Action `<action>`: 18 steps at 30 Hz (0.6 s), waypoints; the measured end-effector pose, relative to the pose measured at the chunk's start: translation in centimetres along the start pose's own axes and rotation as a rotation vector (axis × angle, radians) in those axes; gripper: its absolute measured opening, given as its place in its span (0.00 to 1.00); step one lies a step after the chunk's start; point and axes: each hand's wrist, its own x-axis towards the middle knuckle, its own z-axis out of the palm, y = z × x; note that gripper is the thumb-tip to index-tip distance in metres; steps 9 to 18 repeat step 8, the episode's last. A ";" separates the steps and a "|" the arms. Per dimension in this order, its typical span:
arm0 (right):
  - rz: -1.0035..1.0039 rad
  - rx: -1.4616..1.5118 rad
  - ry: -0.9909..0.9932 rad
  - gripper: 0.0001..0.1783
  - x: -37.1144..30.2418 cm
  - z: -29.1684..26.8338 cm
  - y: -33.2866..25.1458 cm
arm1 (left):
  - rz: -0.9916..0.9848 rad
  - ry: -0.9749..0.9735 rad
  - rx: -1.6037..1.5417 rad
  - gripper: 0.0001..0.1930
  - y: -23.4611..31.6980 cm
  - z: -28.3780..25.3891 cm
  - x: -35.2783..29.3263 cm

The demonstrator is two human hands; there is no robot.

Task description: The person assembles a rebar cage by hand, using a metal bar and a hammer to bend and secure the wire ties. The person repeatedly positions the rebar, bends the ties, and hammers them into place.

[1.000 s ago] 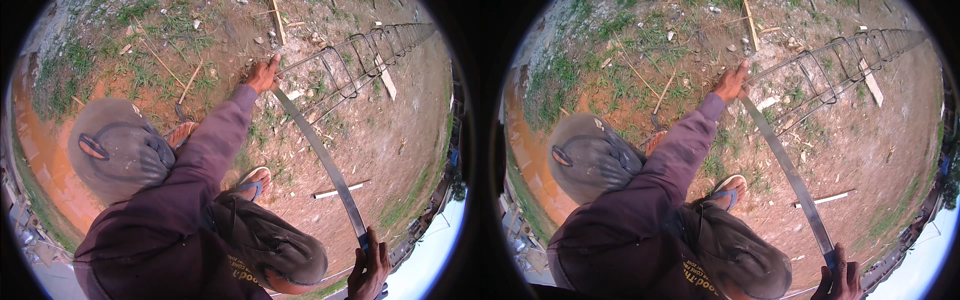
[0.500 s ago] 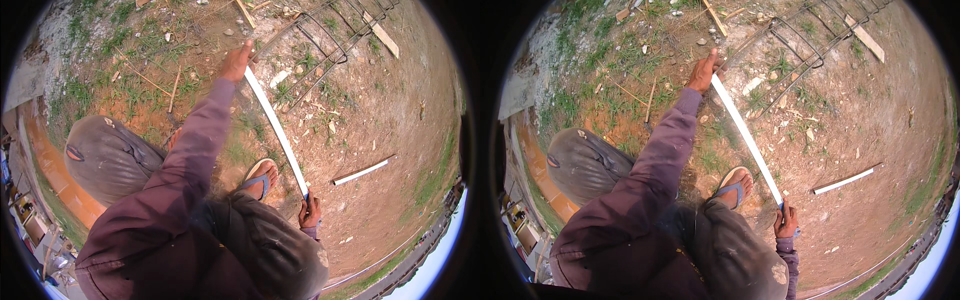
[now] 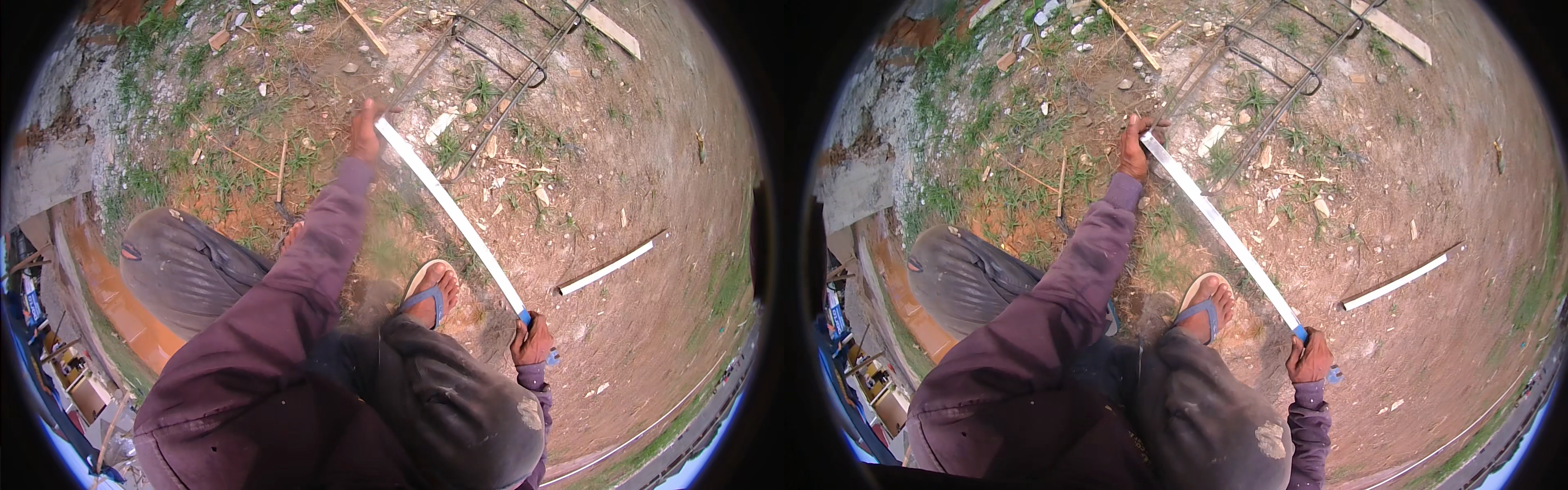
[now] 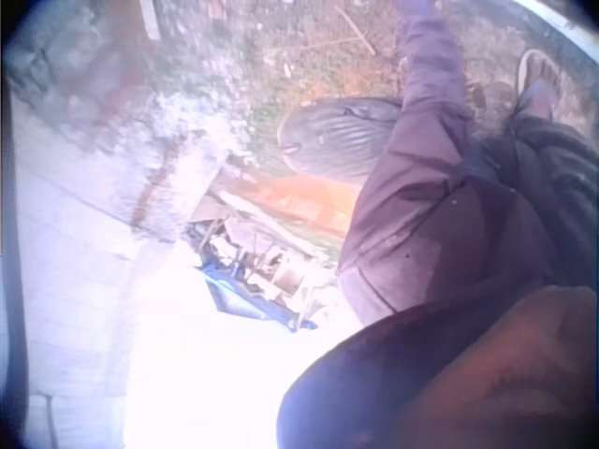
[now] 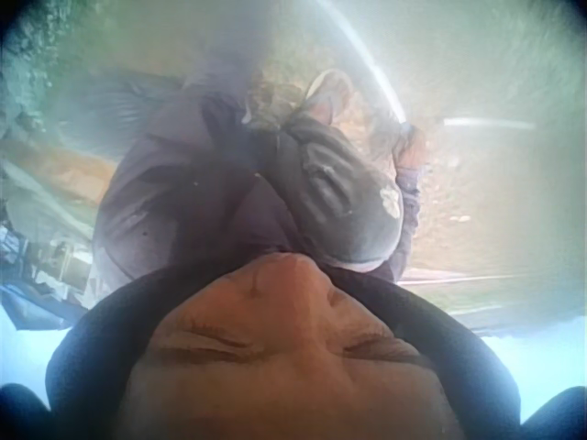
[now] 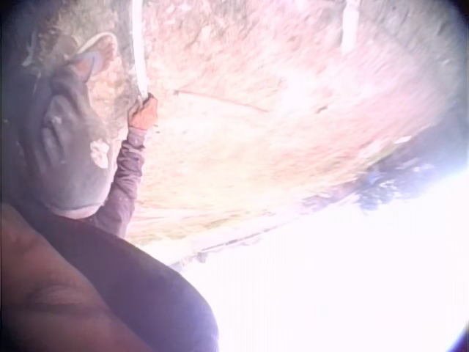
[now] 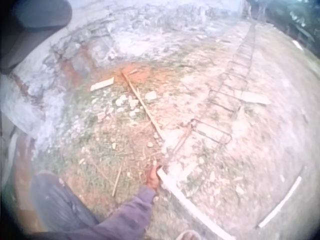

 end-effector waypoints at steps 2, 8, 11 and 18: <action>-0.064 -0.041 0.042 0.15 1.1 -2.2 0.3 | 0.012 -0.017 0.014 0.38 0.5 0.7 0.0; -0.053 -0.100 -0.016 0.14 3.7 -8.7 -1.1 | -0.058 -0.158 0.210 0.39 1.7 -1.1 0.2; -0.053 -0.100 -0.016 0.14 3.7 -8.7 -1.1 | -0.058 -0.158 0.210 0.39 1.7 -1.1 0.2; -0.053 -0.100 -0.016 0.14 3.7 -8.7 -1.1 | -0.058 -0.158 0.210 0.39 1.7 -1.1 0.2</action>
